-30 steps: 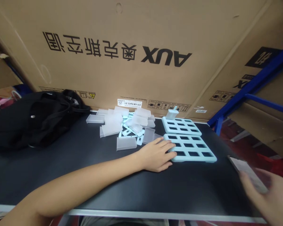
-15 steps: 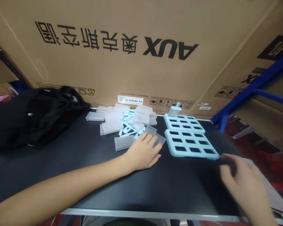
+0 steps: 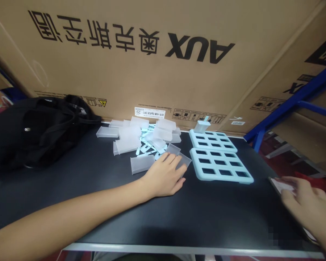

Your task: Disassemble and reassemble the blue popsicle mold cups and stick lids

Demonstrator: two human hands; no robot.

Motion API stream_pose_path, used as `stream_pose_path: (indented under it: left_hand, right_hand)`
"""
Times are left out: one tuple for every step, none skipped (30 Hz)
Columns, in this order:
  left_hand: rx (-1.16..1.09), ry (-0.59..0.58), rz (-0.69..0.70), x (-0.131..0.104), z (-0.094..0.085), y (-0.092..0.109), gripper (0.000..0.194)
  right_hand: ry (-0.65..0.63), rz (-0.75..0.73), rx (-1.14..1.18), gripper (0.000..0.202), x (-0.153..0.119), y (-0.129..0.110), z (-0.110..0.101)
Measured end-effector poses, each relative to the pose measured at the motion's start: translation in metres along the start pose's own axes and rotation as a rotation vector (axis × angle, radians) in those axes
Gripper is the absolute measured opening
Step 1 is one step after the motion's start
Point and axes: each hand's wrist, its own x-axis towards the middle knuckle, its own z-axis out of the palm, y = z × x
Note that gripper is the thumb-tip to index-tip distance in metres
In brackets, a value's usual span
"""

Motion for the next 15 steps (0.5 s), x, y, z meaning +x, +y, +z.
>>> stream_pose_path:
  left_hand:
    - [0.0, -0.001, -0.002, 0.0, 0.0, 0.0, 0.034]
    - [0.0, -0.003, -0.004, 0.0, 0.0, 0.0, 0.034]
    - [0.0, -0.005, -0.005, 0.001, 0.0, 0.0, 0.034]
    - [0.0, -0.006, -0.006, 0.001, 0.0, 0.0, 0.034]
    - [0.0, -0.009, -0.006, 0.001, 0.0, 0.0, 0.034]
    - [0.001, -0.01, -0.006, 0.001, 0.0, 0.0, 0.034]
    - [0.001, -0.012, -0.006, 0.001, 0.0, 0.0, 0.034]
    - [0.001, -0.013, -0.008, 0.0, 0.0, 0.0, 0.034]
    - [0.001, -0.014, -0.01, 0.0, 0.0, 0.001, 0.034]
    - [0.001, -0.013, -0.011, 0.0, 0.0, 0.001, 0.033]
    - [0.002, -0.01, -0.012, 0.0, 0.0, 0.001, 0.033]
    - [0.003, -0.008, -0.012, 0.0, 0.0, 0.001, 0.033]
    - [0.004, -0.006, -0.012, 0.0, 0.0, 0.001, 0.033]
    - [0.005, -0.004, -0.012, 0.0, 0.0, 0.001, 0.033]
    - [0.006, -0.004, -0.011, -0.001, 0.001, 0.001, 0.033]
  right_hand:
    - [-0.014, -0.007, -0.006, 0.045, 0.0, -0.003, -0.001]
    - [-0.032, -0.014, -0.017, 0.045, 0.0, -0.005, -0.002]
    - [-0.051, -0.018, -0.033, 0.046, -0.001, -0.007, -0.004]
    - [-0.065, -0.017, -0.054, 0.047, -0.002, -0.009, -0.006]
    - [-0.078, -0.016, -0.08, 0.05, -0.002, -0.01, -0.009]
    - [-0.084, -0.011, -0.107, 0.052, -0.003, -0.011, -0.011]
    - [-0.077, -0.006, -0.13, 0.053, -0.004, -0.012, -0.014]
    - [-0.059, -0.003, -0.147, 0.053, -0.004, -0.011, -0.016]
    - [-0.039, -0.007, -0.158, 0.052, -0.004, -0.01, -0.017]
    - [-0.018, -0.016, -0.164, 0.051, -0.004, -0.008, -0.018]
    - [0.004, -0.027, -0.166, 0.049, -0.003, -0.006, -0.018]
    - [0.02, -0.036, -0.167, 0.047, -0.002, -0.002, -0.017]
    - [0.028, -0.045, -0.167, 0.045, -0.001, 0.003, -0.016]
    - [0.034, -0.05, -0.168, 0.043, 0.001, 0.01, -0.013]
    - [0.046, -0.058, -0.174, 0.041, 0.002, 0.018, -0.011]
